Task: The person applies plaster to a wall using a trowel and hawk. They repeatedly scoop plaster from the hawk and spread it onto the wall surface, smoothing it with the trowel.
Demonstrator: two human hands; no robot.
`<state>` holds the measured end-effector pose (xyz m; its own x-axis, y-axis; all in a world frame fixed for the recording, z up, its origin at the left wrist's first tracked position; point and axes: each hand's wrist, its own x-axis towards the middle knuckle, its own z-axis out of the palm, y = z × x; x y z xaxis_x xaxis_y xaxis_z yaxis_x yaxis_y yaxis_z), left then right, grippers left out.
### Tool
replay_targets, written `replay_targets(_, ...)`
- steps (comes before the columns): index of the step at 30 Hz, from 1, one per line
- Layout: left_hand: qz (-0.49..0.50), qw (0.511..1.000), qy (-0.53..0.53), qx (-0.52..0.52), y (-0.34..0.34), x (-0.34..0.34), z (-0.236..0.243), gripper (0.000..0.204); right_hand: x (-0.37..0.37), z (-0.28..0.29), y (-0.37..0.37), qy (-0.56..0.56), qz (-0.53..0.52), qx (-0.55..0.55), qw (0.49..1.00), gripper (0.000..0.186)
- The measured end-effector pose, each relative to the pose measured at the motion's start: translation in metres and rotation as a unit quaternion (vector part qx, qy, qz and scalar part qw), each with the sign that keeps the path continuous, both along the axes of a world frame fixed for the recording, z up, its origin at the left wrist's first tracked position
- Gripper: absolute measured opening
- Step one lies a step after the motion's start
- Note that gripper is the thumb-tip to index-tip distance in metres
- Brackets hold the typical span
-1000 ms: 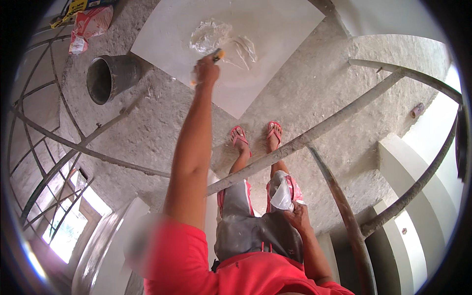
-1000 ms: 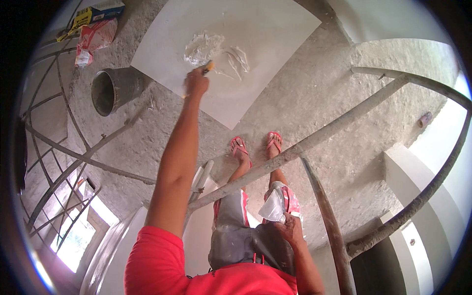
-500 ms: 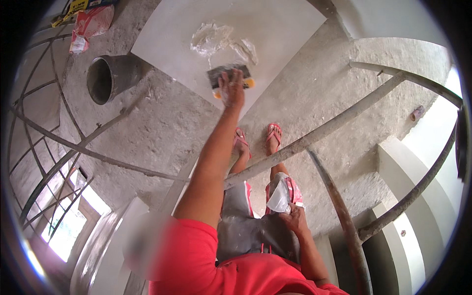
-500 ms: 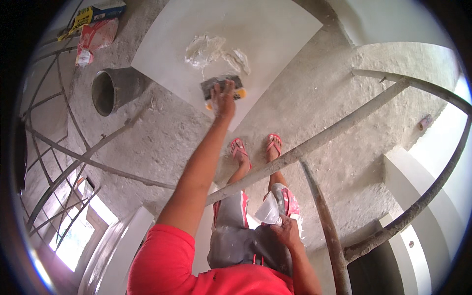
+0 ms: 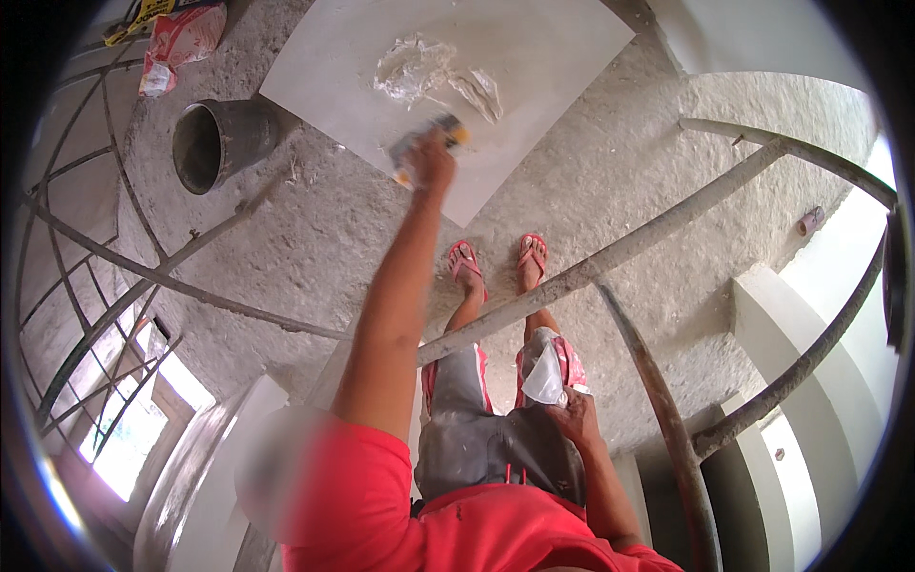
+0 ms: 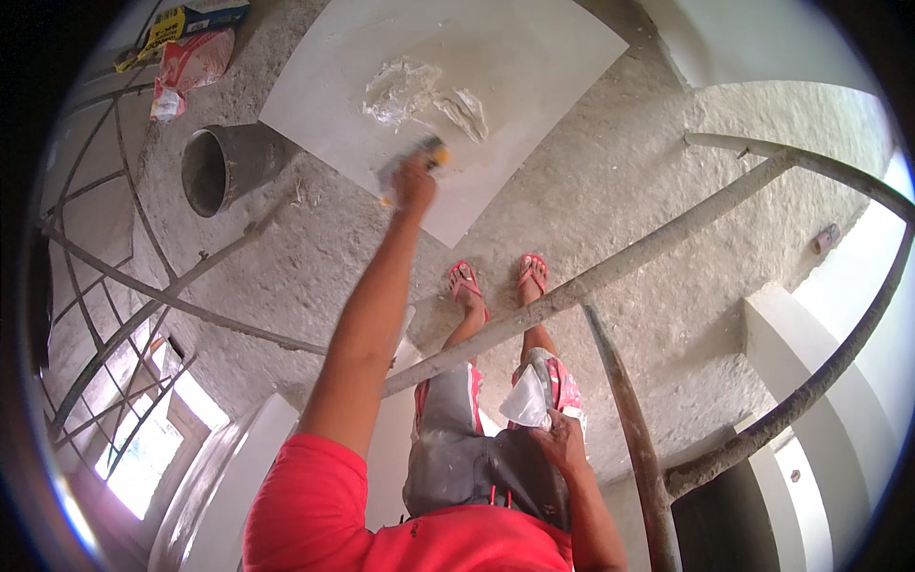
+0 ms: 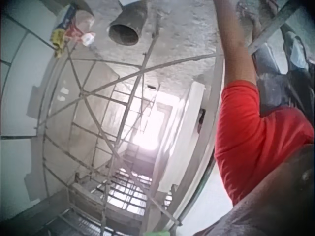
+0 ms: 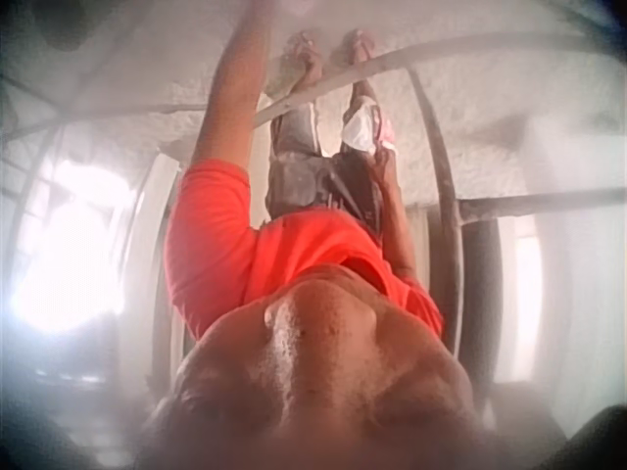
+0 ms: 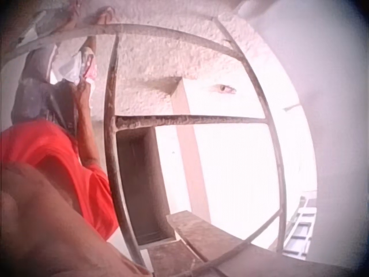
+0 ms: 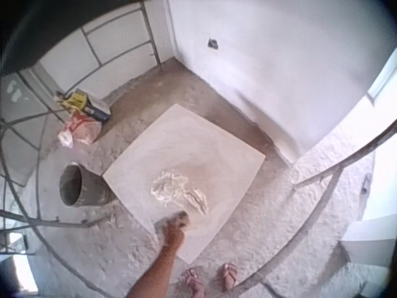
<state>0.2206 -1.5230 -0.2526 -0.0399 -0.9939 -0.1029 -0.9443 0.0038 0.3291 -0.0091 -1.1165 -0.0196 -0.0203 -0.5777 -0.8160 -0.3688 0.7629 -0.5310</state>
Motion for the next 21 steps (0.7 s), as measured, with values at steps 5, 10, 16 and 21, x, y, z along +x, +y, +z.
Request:
replay_targets(5, -0.091, 0.995, 0.001, 0.04, 0.005, -0.047, 0.041, 0.022, 0.002, -0.006, 0.004, 0.004, -0.037, -0.053, 0.998, 0.029)
replay_targets(10, -0.027, 0.997, -0.035, 0.069, -0.041, -0.011, 0.024, 0.025, -0.006, -0.007, 0.013, 0.007, -0.008, -0.041, 0.999, 0.028)
replay_targets(16, -0.086, 0.988, 0.006, 0.128, -0.048, -0.055, 0.083, 0.035, -0.004, -0.01, 0.012, 0.023, 0.001, -0.046, 0.999, 0.026)
replay_targets(21, -0.134, 0.991, 0.006, 0.012, -0.088, -0.077, 0.047, 0.024, -0.004, -0.013, 0.021, -0.002, -0.033, -0.039, 0.999, 0.025)
